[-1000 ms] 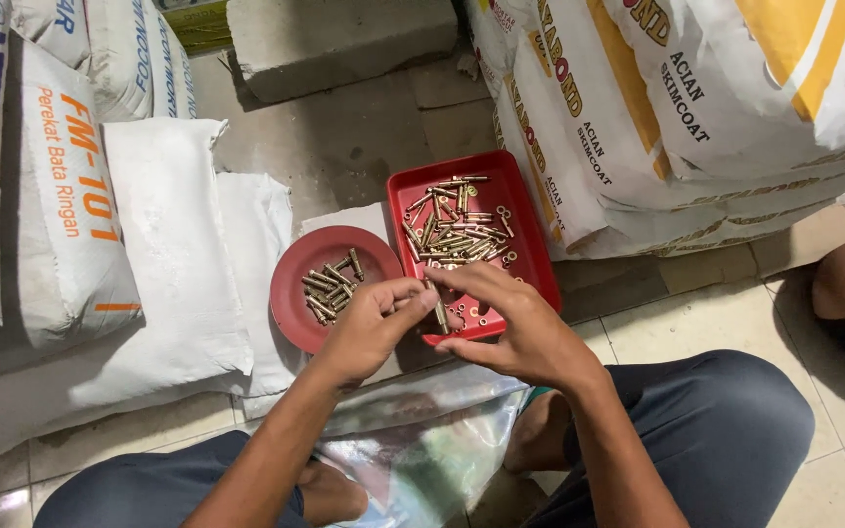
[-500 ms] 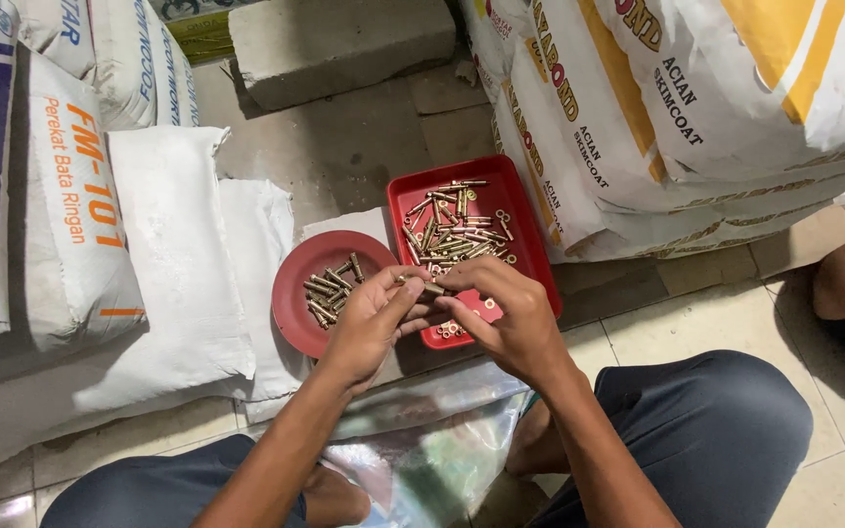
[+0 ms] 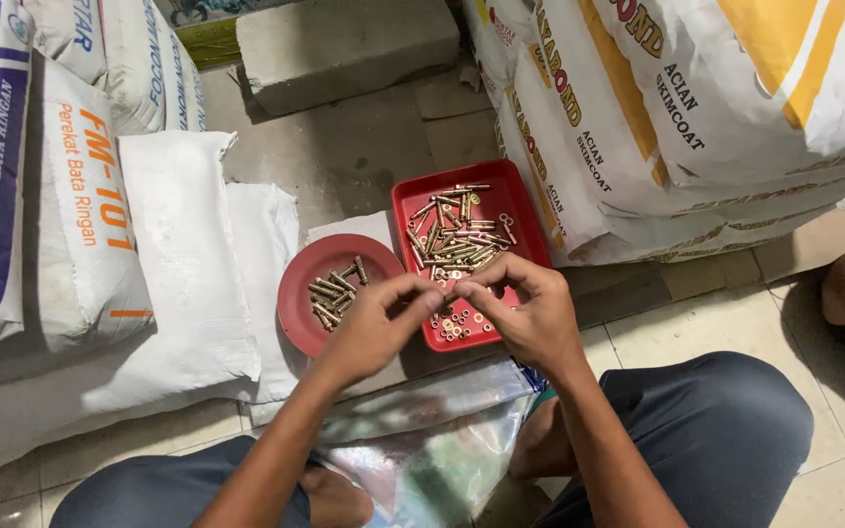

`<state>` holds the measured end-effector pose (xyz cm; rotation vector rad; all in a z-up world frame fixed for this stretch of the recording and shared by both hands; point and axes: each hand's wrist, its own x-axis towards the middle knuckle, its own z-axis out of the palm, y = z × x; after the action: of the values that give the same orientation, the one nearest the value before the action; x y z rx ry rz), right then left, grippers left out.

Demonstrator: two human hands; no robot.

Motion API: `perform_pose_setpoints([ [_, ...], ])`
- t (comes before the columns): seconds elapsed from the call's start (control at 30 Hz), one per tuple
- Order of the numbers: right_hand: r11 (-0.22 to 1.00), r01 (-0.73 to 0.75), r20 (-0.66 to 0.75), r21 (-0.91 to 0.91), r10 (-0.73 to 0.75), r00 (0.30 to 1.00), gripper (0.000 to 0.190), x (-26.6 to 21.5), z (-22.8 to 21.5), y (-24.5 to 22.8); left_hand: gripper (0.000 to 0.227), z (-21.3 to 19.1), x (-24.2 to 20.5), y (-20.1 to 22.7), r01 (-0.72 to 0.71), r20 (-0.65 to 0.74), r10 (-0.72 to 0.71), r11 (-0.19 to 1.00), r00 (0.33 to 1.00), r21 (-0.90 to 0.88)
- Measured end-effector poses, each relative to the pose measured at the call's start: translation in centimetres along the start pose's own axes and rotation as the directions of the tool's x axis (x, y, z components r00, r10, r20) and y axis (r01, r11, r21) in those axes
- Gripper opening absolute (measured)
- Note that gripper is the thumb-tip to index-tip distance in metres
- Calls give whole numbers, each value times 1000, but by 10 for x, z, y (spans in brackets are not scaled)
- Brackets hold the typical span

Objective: The person sits on the floor and repeatedly picks up small metal pins and washers from a red tray. They insert the washers onto the pins and place the assembled pieces into a red bowl. The person continues this repetitive assembly process throughout the clip.

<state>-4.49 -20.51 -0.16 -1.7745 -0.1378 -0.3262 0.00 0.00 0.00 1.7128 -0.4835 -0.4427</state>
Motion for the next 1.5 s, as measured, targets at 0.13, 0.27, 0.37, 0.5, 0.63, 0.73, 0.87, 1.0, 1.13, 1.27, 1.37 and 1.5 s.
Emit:
perform_pose_setpoints([
  [0.13, 998, -35, 38, -61, 37, 999, 8, 2, -5, -3, 21, 13, -7, 3, -94, 93, 79, 980, 993, 174],
  [0.27, 994, -62, 65, -92, 68, 996, 10, 1, -4, -9, 19, 12, -3, -17, -204, 152, 167, 938, 974, 279],
  [0.37, 991, -69, 81, -112, 79, 994, 9, 4, -6, -12, 19, 11, -1, -21, -249, 163, 205, 909, 965, 333],
  [0.5, 974, -223, 62, 37, 221, 973, 14, 8, -3, 1, 20, 12, -1, -17, -229, 121, 199, 906, 973, 355],
  [0.63, 902, -346, -19, -257, 354, 935, 10, 6, -12, 65, 21, 7, -3, -28, -173, 77, 155, 906, 985, 387],
  [0.73, 532, -472, 0, -703, 664, 748, 25, -11, -9, 149, 21, 2, -5, -30, -167, 63, 155, 890, 986, 424],
  [0.87, 352, -492, -105, -796, 720, 686, 24, -32, -4, 223, 21, -6, -8, -33, -188, 82, 170, 848, 982, 495],
  [1.0, 371, -508, -135, -777, 691, 711, 27, -36, -3, 241, 22, -9, -14, -29, -187, 89, 164, 828, 982, 528],
  [1.13, 381, -478, -112, -791, 678, 726, 25, -36, 0, 231, 23, -11, -17, -37, -174, 106, 139, 829, 985, 532],
  [1.27, 354, -474, -130, -806, 675, 726, 21, -39, 0, 237, 24, -10, -19, -44, -137, 103, 97, 841, 990, 524],
  [1.37, 370, -494, -124, -787, 688, 715, 21, -38, 2, 239, 25, -8, -18, -46, -118, 104, 73, 837, 992, 535],
  [1.5, 762, -507, -50, -403, 534, 844, 20, -20, 12, 177, 25, -4, -13, -57, -111, 95, 71, 834, 993, 541],
])
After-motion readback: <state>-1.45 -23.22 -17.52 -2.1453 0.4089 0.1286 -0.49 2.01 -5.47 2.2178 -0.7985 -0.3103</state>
